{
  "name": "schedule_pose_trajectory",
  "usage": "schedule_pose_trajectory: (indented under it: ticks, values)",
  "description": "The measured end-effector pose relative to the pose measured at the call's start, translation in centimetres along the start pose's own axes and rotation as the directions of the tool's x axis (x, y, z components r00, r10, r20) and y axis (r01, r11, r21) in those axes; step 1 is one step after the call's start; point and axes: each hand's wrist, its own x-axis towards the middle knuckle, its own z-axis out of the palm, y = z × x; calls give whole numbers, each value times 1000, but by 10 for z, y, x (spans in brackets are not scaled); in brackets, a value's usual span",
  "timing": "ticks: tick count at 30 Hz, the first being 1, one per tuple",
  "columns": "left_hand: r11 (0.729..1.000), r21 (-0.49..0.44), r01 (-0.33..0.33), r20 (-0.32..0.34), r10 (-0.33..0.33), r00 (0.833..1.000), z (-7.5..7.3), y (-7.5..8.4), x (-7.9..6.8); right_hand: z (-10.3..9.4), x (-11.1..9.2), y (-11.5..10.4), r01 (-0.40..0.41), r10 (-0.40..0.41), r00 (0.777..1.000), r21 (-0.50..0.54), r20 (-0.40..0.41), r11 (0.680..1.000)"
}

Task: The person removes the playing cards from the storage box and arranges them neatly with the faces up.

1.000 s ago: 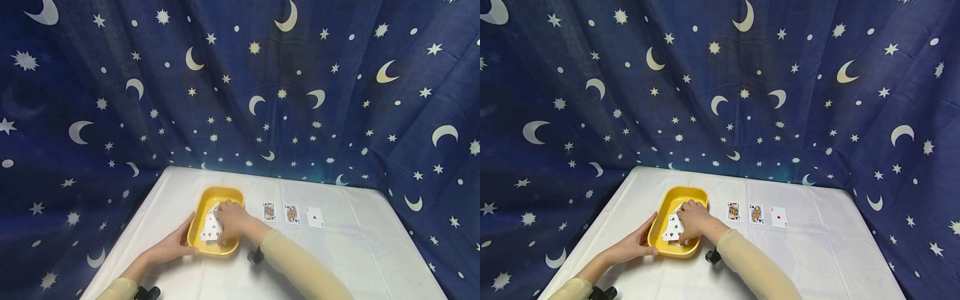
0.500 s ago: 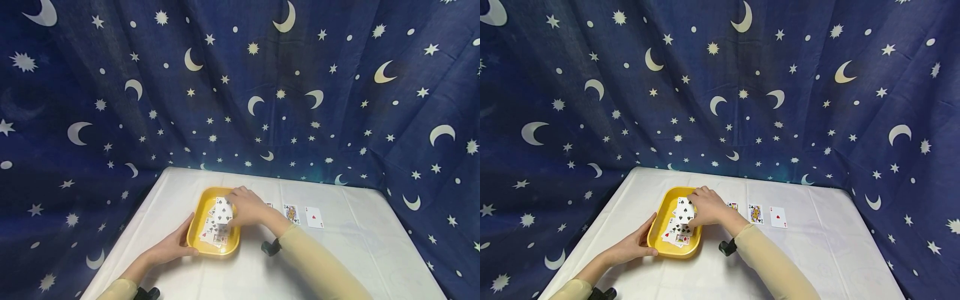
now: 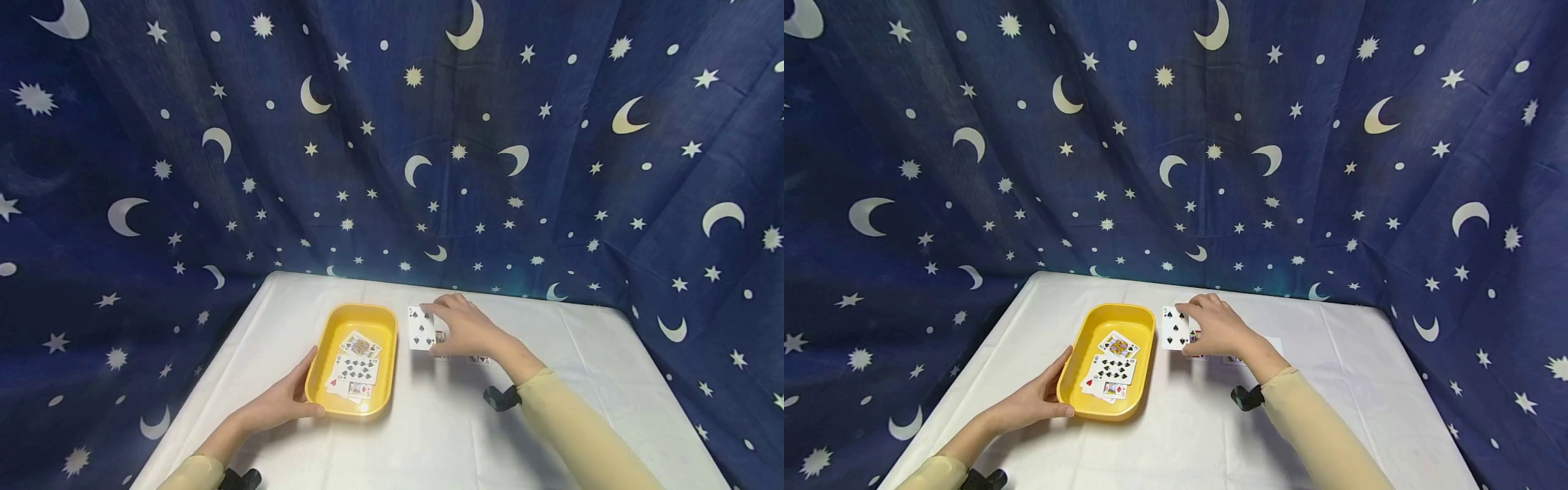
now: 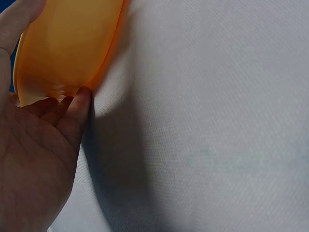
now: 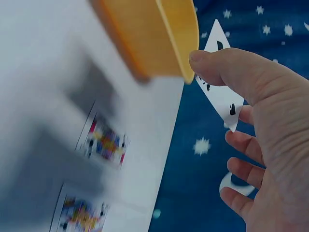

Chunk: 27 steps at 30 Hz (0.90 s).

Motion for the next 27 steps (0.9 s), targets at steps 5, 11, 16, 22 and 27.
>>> schedule_pose_trajectory:
  ticks: [5,11,16,22,27]
  values:
    - [1000,13,9,-7,-9,1000,0,1,0,-2,-16,25,-28,28,1000,6,-14,1000]
    - [999,26,30,-16,-29,999,1,2,0,-1,-38,58,-83,83,996,17,-37,996]
    - [999,36,41,-18,-40,999,1,3,-1,2,-59,89,-147,148,989,32,-29,989]
    - [997,59,57,-29,-55,998,1,2,0,1,-82,122,-212,213,977,37,-18,977]
    - [997,53,60,-30,-58,998,1,3,-1,-4,-103,146,-272,270,962,38,49,962]
